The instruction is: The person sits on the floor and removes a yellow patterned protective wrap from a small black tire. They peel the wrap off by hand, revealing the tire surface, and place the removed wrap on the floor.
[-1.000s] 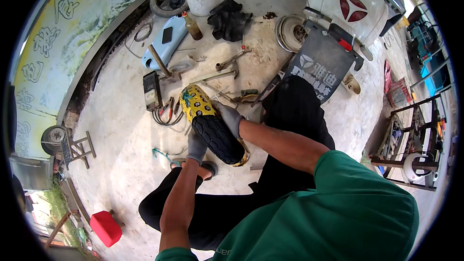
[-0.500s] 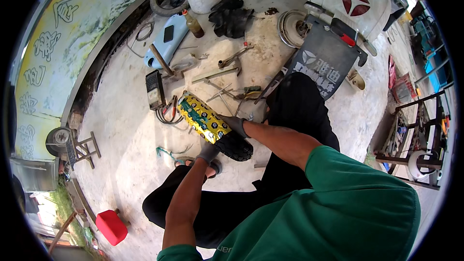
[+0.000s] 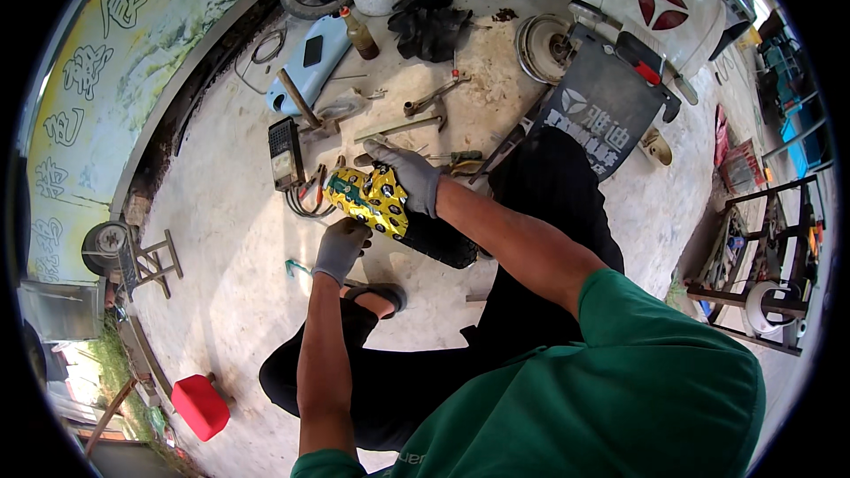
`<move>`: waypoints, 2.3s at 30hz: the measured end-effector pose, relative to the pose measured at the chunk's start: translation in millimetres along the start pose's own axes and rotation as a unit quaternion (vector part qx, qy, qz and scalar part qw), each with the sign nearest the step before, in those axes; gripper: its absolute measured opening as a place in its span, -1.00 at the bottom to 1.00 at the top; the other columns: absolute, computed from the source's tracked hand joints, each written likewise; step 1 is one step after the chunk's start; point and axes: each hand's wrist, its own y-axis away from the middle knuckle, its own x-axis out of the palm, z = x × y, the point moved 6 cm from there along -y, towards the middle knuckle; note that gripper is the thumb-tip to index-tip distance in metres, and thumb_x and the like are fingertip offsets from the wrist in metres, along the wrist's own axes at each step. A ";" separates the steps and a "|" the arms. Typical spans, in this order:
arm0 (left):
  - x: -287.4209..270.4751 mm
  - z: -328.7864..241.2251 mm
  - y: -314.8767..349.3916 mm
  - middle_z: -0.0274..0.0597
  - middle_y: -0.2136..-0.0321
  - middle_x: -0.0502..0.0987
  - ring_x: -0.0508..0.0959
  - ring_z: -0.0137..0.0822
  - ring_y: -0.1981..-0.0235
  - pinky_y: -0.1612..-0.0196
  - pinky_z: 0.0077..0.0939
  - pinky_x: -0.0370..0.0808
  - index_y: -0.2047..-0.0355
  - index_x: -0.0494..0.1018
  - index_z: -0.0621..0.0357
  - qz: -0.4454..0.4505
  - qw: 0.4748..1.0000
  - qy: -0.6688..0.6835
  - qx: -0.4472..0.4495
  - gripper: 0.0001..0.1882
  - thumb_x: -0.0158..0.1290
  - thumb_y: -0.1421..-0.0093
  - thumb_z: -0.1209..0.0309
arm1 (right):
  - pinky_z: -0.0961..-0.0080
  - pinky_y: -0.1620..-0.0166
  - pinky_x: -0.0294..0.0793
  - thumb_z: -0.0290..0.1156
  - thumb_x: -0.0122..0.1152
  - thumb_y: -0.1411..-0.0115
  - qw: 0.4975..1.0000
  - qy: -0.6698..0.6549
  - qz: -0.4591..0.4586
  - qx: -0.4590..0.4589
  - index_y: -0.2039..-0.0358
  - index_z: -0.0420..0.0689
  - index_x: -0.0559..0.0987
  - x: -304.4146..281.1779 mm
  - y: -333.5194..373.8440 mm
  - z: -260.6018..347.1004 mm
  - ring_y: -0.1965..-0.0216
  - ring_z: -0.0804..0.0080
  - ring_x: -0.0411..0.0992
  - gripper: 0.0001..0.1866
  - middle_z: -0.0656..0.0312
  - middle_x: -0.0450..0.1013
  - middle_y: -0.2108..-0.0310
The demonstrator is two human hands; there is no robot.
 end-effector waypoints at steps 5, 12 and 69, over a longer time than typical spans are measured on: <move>-14.6 -56.3 46.5 -0.17 0.38 0.62 0.63 -0.40 0.48 0.47 -0.59 0.54 0.11 0.49 0.35 -0.051 0.967 0.250 -0.025 -0.53 0.07 -0.28 0.10 | 0.34 0.19 0.63 -0.03 0.13 -0.31 0.999 -0.028 -0.006 -0.021 0.03 -0.23 0.49 11.7 9.0 1.6 0.28 0.35 0.57 -0.51 0.14 0.52 0.23; -2.4 -103.9 60.1 -0.10 0.19 0.58 0.61 -0.41 0.25 0.21 -0.59 0.57 -0.25 0.20 0.24 -0.105 0.955 0.100 0.259 -0.23 0.31 -0.11 0.27 | 0.58 0.16 0.56 -0.07 0.16 -0.31 0.991 0.133 -0.006 -0.016 0.03 -0.20 0.51 27.3 14.9 -18.1 0.23 0.56 0.51 -0.55 0.27 0.52 0.18; 77.9 11.0 -26.1 0.01 0.07 0.54 0.48 0.05 -0.01 -0.09 -0.21 0.39 -0.01 0.43 0.16 -0.071 0.948 -0.067 0.303 -0.62 0.11 -0.17 0.38 | 0.41 0.18 0.52 -0.06 0.02 -0.34 0.870 0.476 -0.132 0.002 0.13 -0.15 0.58 -169.1 -26.4 -67.4 0.26 0.42 0.55 -0.60 0.13 0.60 0.24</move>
